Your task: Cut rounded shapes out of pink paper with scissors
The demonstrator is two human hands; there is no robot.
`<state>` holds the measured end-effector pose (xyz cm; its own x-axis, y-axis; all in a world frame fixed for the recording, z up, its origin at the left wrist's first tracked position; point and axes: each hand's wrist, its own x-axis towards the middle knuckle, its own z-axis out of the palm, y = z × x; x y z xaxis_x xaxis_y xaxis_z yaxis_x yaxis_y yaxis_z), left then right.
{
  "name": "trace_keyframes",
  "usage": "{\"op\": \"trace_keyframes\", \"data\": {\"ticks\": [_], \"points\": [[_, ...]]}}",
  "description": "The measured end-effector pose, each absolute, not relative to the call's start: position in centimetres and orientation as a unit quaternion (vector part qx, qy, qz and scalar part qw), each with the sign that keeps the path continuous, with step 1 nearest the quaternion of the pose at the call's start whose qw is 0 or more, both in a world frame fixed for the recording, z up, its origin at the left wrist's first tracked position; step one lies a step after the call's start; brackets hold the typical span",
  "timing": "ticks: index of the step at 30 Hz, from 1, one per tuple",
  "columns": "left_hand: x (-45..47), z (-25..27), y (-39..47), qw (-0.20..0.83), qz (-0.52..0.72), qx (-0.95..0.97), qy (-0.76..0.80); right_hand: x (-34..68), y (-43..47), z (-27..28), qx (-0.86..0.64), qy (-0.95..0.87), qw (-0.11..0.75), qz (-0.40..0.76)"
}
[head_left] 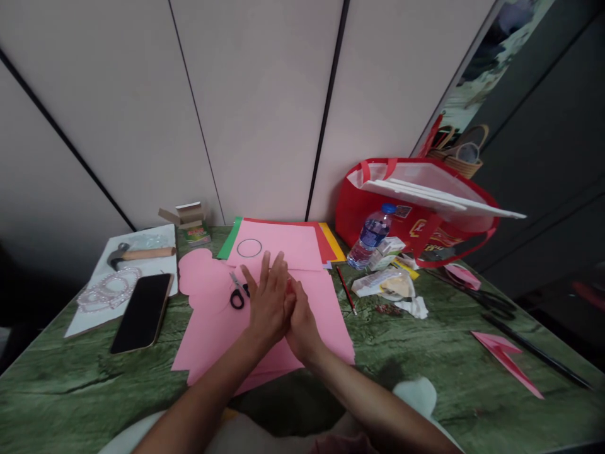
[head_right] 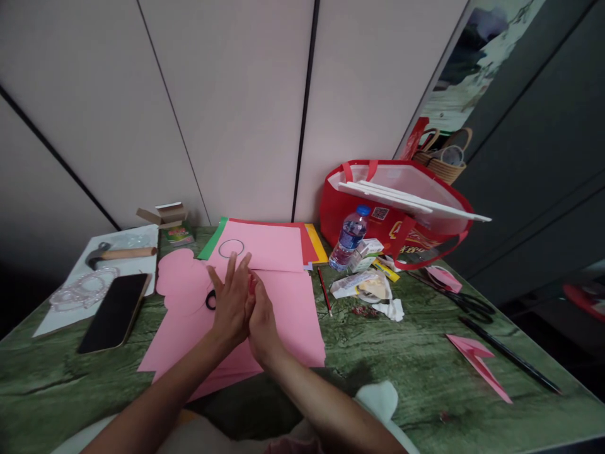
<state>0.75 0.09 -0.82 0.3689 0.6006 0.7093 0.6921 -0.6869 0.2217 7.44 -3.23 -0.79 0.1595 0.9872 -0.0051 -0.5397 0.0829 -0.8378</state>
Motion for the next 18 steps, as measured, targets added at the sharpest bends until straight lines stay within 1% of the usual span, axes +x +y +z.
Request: {"op": "trace_keyframes", "data": {"ticks": [3, 6, 9, 12, 14, 16, 18], "points": [[1.0, -0.1, -0.3, 0.078, -0.377, -0.826, -0.412, 7.7, -2.9, -0.2, -0.345, -0.278, 0.652, 0.615], [1.2, 0.2, -0.7, 0.054, -0.368, -0.848, -0.377, 8.2, -2.6, 0.5, -0.331, -0.303, 0.606, 0.657], [1.1, -0.1, -0.9, 0.032, -0.378, -0.868, -0.320, 8.5, -2.7, 0.9, -0.349, -0.342, 0.614, 0.620], [1.1, -0.7, -0.9, 0.019, -0.422, -0.855, -0.301, 8.5, -2.8, 1.0, -0.398, -0.350, 0.626, 0.571], [1.2, -0.9, -0.8, -0.007, -0.442, -0.852, -0.280, 9.1, -2.5, 1.5, -0.433, -0.345, 0.636, 0.537], [1.2, -1.0, -0.7, -0.043, -0.448, -0.855, -0.259, 11.4, -2.4, 2.6, -0.448, -0.331, 0.655, 0.510], [1.0, -1.0, -0.5, -0.074, -0.448, -0.853, -0.258, 15.9, -3.1, 4.2, -0.455, -0.312, 0.689, 0.470]]}}
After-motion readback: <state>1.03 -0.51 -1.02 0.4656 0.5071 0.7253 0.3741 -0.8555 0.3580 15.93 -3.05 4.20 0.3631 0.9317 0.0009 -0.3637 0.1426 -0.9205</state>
